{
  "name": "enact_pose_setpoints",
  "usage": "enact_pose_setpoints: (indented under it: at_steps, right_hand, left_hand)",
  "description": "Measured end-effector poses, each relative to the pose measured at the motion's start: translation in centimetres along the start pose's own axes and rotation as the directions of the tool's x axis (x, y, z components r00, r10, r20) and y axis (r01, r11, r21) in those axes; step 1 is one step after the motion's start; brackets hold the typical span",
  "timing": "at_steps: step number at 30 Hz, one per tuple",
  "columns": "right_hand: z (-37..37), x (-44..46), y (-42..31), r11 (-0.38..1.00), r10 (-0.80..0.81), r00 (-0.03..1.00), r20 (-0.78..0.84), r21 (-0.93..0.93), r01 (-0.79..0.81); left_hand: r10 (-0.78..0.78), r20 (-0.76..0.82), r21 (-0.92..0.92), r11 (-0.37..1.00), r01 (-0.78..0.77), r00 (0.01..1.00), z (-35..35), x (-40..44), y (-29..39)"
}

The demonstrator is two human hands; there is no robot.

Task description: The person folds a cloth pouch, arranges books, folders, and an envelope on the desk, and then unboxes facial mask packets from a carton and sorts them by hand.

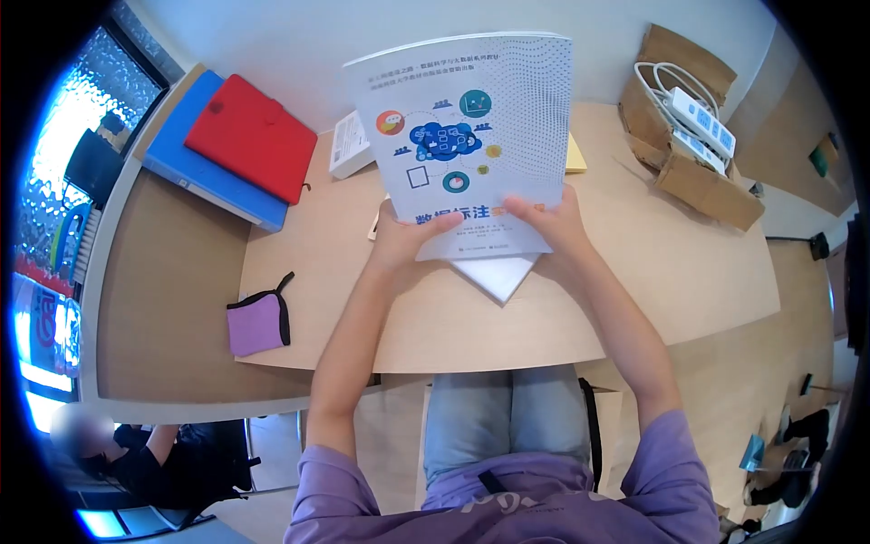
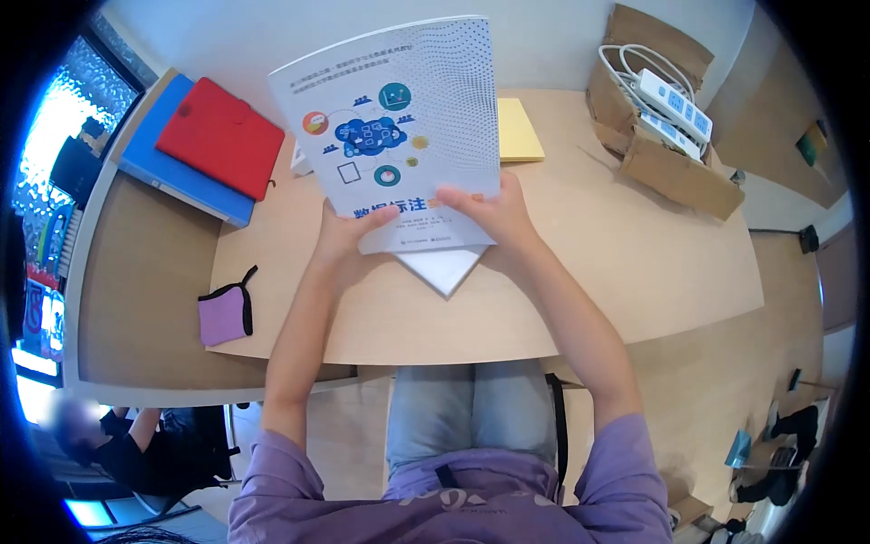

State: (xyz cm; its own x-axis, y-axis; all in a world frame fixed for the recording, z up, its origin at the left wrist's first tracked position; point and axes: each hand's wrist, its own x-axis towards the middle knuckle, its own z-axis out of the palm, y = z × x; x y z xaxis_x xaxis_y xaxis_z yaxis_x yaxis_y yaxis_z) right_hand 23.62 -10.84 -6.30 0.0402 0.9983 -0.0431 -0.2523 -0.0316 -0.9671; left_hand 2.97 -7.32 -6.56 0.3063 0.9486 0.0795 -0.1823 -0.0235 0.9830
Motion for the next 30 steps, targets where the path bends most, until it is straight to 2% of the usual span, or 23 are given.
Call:
enact_pose_setpoints:
  at_steps: [2,3,5,8,9,12,14,15,17,21,24,27,30]
  right_hand:
    - [-0.6,0.6,0.8,1.000,0.017,1.000,-0.015,0.015,-0.017]
    - [-0.7,0.7,1.0,0.995,-0.028,1.000,0.013,0.101,0.026]
    - [-0.7,0.9,1.8,0.956,-0.119,0.991,0.063,0.276,0.097]
    - [-2.9,3.5,3.2,0.994,0.017,0.988,0.155,0.103,-0.033]
    - [-2.0,2.5,2.6,0.997,-0.028,0.992,0.119,0.070,0.020]
    - [-2.8,3.2,3.3,0.999,-0.037,0.973,0.227,0.039,0.029]
    - [-2.9,3.3,3.8,0.999,-0.050,0.969,0.241,0.012,0.049]
    - [-2.9,3.3,3.9,0.998,-0.056,0.968,0.246,0.000,0.058]
    - [-2.8,3.5,3.9,0.995,-0.075,0.965,0.252,-0.044,0.088]
    - [-2.8,3.4,4.1,0.990,-0.077,0.960,0.268,-0.095,0.106]
    - [-2.7,3.3,4.0,0.989,-0.078,0.964,0.255,-0.105,0.108]
    - [-2.6,3.3,3.8,0.987,-0.045,0.969,0.241,-0.140,0.081]
    - [-2.7,3.3,3.8,0.987,-0.043,0.969,0.243,-0.143,0.079]
  left_hand:
    - [-0.058,-0.014,-0.090,0.994,0.056,0.998,0.1,-0.1,-0.1]
    - [-0.088,-0.019,-0.135,0.987,0.084,0.996,0.1,-0.1,-0.2]
    - [-0.034,-0.106,-0.168,0.986,0.015,0.994,-1.1,0.9,-1.6]
    - [0.010,-0.295,-0.293,0.951,-0.100,0.956,-2.5,2.2,-1.8]
    - [0.011,-0.364,-0.341,0.929,-0.144,0.931,-3.2,2.6,-1.6]
    - [0.283,-0.595,-0.078,0.911,-0.404,0.753,-9.1,5.1,-3.0]
    - [0.366,-0.738,0.071,0.878,-0.474,0.566,-11.2,4.7,-1.7]
    - [0.393,-0.769,0.133,0.870,-0.475,0.504,-12.4,4.5,-1.2]
    - [0.444,-0.815,0.255,0.852,-0.457,0.372,-14.7,4.0,-0.7]
    - [0.376,-0.906,0.308,0.900,-0.308,0.193,-16.0,2.4,0.5]
    - [0.423,-0.883,0.337,0.874,-0.350,0.205,-18.6,3.2,-1.9]
    - [0.373,-0.900,0.367,0.928,-0.068,0.225,-18.3,3.6,-3.1]
    - [0.374,-0.886,0.421,0.896,0.139,0.275,-16.6,3.5,-2.9]
